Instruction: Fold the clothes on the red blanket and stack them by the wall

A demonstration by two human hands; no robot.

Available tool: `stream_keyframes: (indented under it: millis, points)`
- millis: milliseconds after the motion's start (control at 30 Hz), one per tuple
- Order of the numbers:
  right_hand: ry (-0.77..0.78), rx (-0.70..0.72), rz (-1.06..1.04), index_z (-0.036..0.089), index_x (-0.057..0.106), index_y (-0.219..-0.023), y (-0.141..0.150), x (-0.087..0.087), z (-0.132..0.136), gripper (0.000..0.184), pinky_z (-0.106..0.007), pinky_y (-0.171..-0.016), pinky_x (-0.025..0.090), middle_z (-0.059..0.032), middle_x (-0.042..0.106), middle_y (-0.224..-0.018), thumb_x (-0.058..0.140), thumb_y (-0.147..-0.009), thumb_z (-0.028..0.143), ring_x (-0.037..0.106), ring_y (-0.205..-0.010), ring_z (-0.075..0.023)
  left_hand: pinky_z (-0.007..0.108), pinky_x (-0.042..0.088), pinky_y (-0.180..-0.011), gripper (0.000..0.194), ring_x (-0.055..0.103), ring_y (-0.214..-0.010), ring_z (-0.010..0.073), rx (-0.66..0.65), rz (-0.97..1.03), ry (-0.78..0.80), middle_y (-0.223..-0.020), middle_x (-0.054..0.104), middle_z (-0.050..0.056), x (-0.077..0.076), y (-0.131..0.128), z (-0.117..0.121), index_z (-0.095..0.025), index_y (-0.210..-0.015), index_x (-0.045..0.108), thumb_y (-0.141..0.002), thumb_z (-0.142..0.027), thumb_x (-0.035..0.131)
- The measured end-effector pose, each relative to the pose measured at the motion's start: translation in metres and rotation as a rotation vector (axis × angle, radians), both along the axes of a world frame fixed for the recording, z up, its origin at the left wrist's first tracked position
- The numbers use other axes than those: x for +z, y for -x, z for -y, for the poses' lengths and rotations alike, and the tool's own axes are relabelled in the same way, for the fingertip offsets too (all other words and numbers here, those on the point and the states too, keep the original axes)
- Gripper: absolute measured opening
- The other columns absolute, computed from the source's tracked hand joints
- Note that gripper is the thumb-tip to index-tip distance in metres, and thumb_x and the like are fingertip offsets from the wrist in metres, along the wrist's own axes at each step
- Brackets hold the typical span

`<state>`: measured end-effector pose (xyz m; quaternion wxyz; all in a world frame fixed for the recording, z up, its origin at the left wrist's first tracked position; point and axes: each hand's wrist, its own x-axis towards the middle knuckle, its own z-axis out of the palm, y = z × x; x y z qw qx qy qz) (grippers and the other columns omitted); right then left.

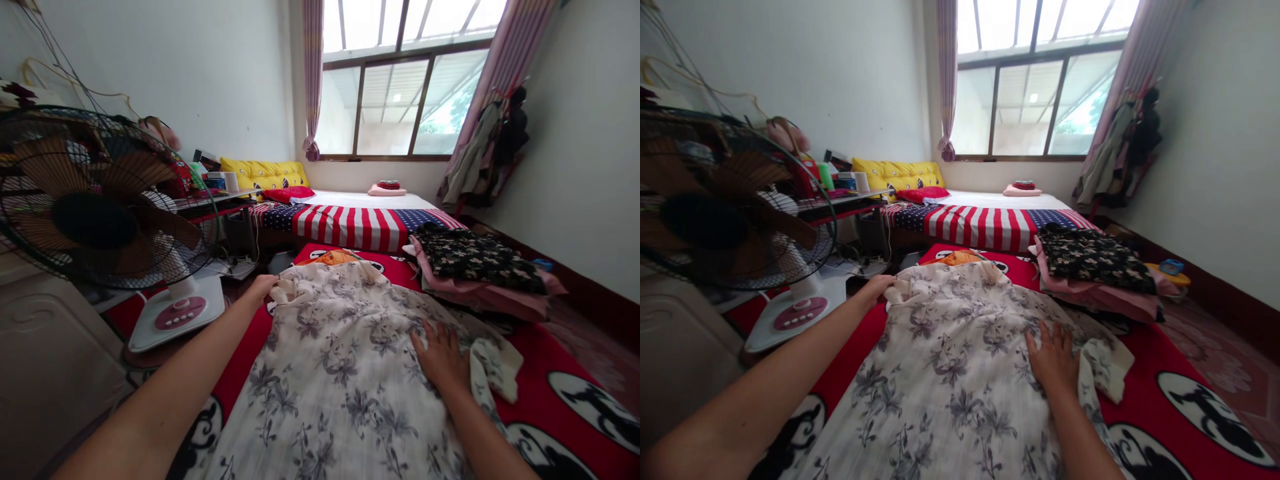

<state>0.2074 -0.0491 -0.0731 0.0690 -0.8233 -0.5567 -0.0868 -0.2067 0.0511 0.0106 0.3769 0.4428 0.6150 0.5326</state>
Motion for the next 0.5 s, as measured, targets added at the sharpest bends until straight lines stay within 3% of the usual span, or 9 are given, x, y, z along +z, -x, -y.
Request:
stream_keyframes:
  millis: [200, 367, 500]
  points:
    - [-0.001, -0.002, -0.014, 0.025, 0.036, -0.146, 0.001, 0.001, 0.001, 0.063, -0.055, -0.106, 0.030, -0.0092, 0.031, -0.153, 0.026, -0.093, 0.055, 0.026, -0.140, -0.0325, 0.021, 0.046, -0.058, 0.008, 0.058, -0.054, 0.0096, 0.100, -0.174, -0.013, -0.062, 0.058, -0.001, -0.012, 0.013, 0.011, -0.014, -0.082, 0.059, -0.079, -0.018, 0.053]
    - [-0.002, 0.006, -0.001, 0.025, 0.036, -0.146, 0.000, 0.000, 0.000, 0.062, -0.055, -0.105, 0.030, -0.0096, 0.032, -0.153, 0.026, -0.093, 0.055, 0.027, -0.139, -0.0328, 0.024, 0.043, -0.059, 0.019, 0.061, -0.060, 0.0156, -0.118, -0.395, -0.040, -0.063, 0.065, 0.003, -0.027, -0.009, 0.035, -0.015, -0.066, 0.065, -0.074, -0.030, 0.056]
    - [0.002, 0.004, 0.003, 0.025, 0.035, -0.147, -0.001, -0.001, 0.000, 0.062, -0.056, -0.105, 0.030, -0.0094, 0.032, -0.153, 0.026, -0.093, 0.055, 0.026, -0.140, -0.0328, 0.026, 0.040, -0.065, 0.013, 0.060, -0.068, 0.0187, -0.270, -0.553, -0.027, -0.055, 0.062, 0.001, -0.035, -0.023, 0.047, -0.017, -0.051, 0.064, -0.064, -0.020, 0.063]
